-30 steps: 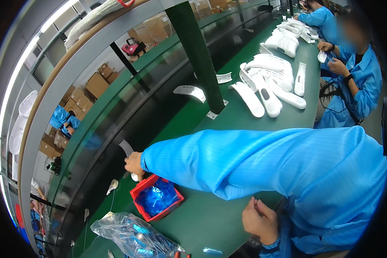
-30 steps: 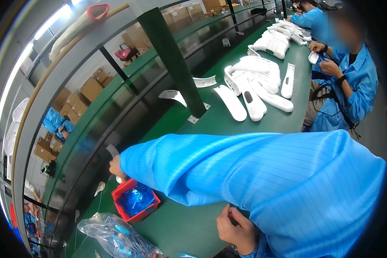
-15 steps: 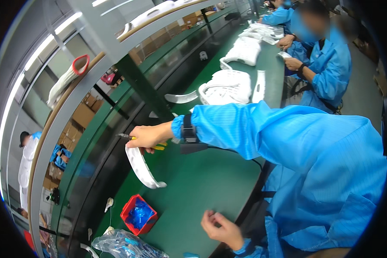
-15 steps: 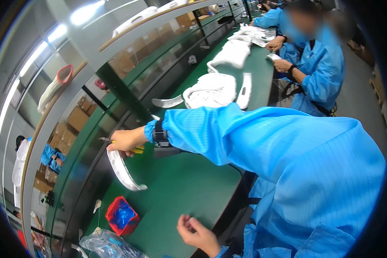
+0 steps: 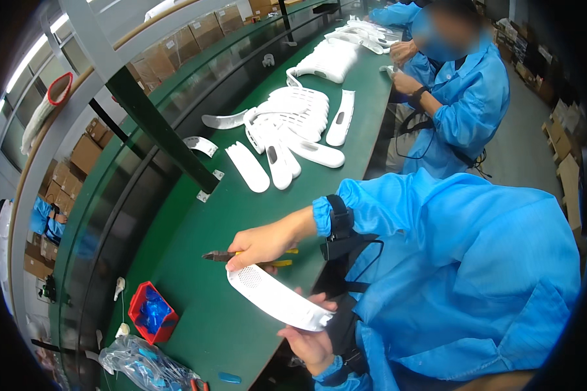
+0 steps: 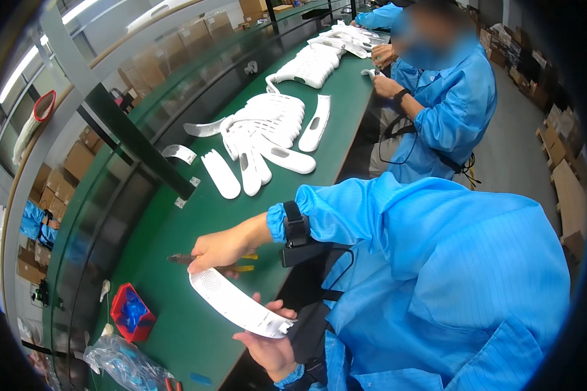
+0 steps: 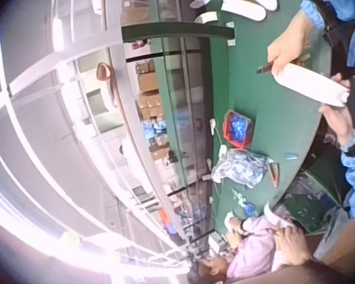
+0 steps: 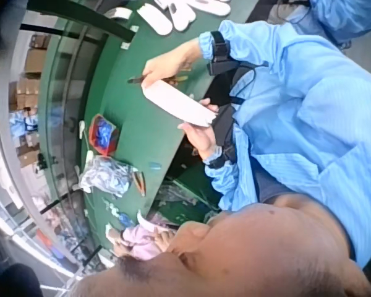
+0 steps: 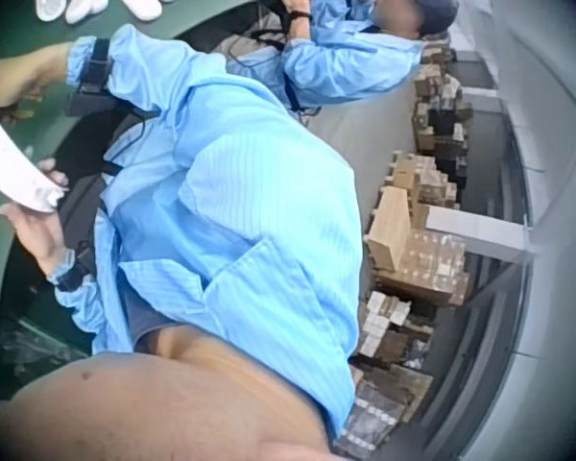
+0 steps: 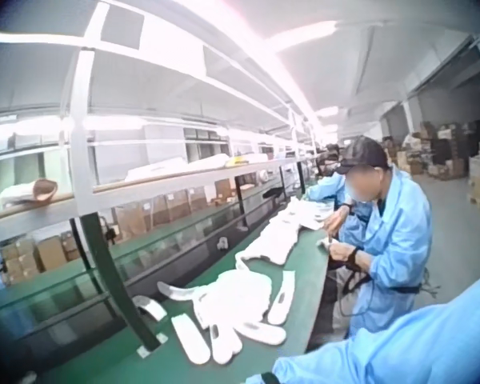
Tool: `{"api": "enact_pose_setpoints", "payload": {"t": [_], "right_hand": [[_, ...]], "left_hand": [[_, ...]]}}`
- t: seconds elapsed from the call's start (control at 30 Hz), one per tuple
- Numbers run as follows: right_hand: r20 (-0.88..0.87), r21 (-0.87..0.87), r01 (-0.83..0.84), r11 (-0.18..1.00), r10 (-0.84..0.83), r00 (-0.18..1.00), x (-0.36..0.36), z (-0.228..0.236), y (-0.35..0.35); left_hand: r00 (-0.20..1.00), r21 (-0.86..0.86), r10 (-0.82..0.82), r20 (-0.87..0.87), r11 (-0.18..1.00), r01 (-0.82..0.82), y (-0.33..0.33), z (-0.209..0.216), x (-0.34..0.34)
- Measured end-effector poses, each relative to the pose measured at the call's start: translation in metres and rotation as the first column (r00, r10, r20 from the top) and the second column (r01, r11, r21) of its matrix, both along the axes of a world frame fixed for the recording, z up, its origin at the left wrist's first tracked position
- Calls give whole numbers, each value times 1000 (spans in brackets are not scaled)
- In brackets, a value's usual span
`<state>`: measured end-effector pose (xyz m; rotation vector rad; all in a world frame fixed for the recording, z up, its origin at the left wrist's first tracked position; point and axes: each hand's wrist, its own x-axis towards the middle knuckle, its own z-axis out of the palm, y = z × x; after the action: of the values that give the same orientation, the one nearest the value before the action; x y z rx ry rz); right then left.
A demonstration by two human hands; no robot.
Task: The worker utilizes a hand scraper tool to remove excess flash, burrs, or imperfections from molded white plastic component products along an assembly line bench.
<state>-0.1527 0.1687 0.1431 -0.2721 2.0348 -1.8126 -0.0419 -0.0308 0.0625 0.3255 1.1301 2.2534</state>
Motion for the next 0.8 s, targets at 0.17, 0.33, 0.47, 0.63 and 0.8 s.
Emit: {"api": "enact_pose_setpoints", "payload": {"t": [0.17, 0.33, 0.47, 0.63, 0.8], "right_hand": [[-230, 326, 5, 945, 74, 970, 18, -34, -9], [-504, 269, 370, 889, -198, 841, 27, -42, -4], [-255, 29, 379, 925, -360, 898, 42, -41, -1], [-317, -186, 381, 906, -422, 849, 56, -29, -17], [-303, -126, 302, 945, -327, 895, 67, -33, -44]], "left_hand": [[989, 109, -54, 134, 993, 40, 7, -25, 17], [970, 128, -12, 244, 992, -20, 15, -41, 32], [928, 208, -61, 368, 978, -18, 20, -58, 37], [939, 158, 19, 343, 984, -78, 29, -52, 39], [921, 153, 74, 382, 978, -142, 31, -60, 42]]}}
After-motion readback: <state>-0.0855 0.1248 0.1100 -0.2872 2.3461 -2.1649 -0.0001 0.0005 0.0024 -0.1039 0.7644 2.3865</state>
